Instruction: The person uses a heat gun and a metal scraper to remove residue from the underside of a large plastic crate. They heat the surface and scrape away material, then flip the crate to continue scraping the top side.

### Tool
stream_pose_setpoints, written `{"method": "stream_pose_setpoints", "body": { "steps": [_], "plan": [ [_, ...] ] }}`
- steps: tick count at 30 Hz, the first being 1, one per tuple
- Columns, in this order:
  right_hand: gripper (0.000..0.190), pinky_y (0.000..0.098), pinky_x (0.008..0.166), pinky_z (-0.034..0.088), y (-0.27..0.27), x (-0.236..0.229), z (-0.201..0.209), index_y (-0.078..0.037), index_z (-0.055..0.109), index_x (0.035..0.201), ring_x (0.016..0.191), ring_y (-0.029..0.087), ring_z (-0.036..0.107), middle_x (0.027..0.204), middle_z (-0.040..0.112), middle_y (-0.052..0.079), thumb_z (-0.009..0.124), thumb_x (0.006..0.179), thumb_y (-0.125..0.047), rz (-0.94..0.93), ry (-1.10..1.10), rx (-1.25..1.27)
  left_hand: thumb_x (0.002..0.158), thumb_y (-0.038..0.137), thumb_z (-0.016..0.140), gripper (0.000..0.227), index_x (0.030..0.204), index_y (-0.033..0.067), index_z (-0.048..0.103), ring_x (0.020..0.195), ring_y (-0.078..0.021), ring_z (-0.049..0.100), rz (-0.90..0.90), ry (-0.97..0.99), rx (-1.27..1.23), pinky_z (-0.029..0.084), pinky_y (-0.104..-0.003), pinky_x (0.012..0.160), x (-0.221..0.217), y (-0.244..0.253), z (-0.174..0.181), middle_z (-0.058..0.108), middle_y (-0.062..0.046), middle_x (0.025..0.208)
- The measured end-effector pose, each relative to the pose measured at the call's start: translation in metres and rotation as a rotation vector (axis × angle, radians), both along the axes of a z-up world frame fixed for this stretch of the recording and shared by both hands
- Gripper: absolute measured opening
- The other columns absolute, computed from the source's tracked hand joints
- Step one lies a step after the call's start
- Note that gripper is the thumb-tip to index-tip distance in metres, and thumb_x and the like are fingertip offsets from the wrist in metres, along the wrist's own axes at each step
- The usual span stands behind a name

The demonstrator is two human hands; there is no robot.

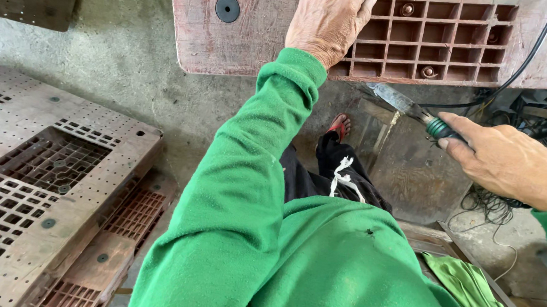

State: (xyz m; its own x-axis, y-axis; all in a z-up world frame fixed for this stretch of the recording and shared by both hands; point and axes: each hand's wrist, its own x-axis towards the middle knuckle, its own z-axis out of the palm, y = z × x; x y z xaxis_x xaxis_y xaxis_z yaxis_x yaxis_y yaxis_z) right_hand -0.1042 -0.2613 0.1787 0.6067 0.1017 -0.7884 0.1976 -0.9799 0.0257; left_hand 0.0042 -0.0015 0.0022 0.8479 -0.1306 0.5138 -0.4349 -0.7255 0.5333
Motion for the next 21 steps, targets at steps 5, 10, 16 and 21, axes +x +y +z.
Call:
{"method": "stream_pose_setpoints", "body": {
  "steps": [5,10,16,21],
  "plan": [
    [0.059,0.0537,0.075,0.058,0.018,0.003,-0.005,-0.014,0.041,0.154,0.073,0.045,0.074,0.077,0.073,0.028,0.047,0.103,-0.044,-0.104,0.028,0.032,0.099,0.029,0.066,0.018,0.099,0.0119,0.071,0.082,-0.0335,0.067,-0.008,0.014,0.004,0.054,-0.048,0.078,0.001,-0.001,-0.005,0.070,-0.011,0.087],
    [0.061,0.0530,0.092,0.054,0.025,0.013,-0.024,-0.013,0.042,0.157,0.098,0.048,0.070,0.105,0.073,0.029,0.044,0.104,-0.042,-0.115,0.046,0.010,0.102,0.030,0.064,0.019,0.100,0.0123,0.072,0.076,-0.0309,0.067,-0.031,0.092,-0.029,0.054,-0.045,0.075,0.001,-0.003,-0.010,0.071,-0.010,0.084],
    [0.062,0.0539,0.104,0.049,0.017,0.020,-0.051,-0.013,0.043,0.156,0.119,0.049,0.062,0.128,0.066,0.029,0.043,0.103,-0.044,-0.132,0.079,0.017,0.100,0.027,0.064,0.017,0.102,0.0114,0.070,0.075,-0.0297,0.066,0.008,0.034,0.063,0.053,-0.045,0.071,-0.001,-0.004,-0.018,0.069,-0.009,0.083],
    [0.063,0.0531,0.104,0.050,0.008,0.043,-0.062,-0.013,0.042,0.156,0.121,0.046,0.062,0.134,0.063,0.028,0.040,0.104,-0.047,-0.022,0.116,-0.031,0.103,0.029,0.065,0.016,0.108,0.0144,0.070,0.083,-0.0298,0.066,-0.016,0.121,0.025,0.054,-0.045,0.079,0.001,-0.003,-0.009,0.070,-0.009,0.090]
  ]
}}
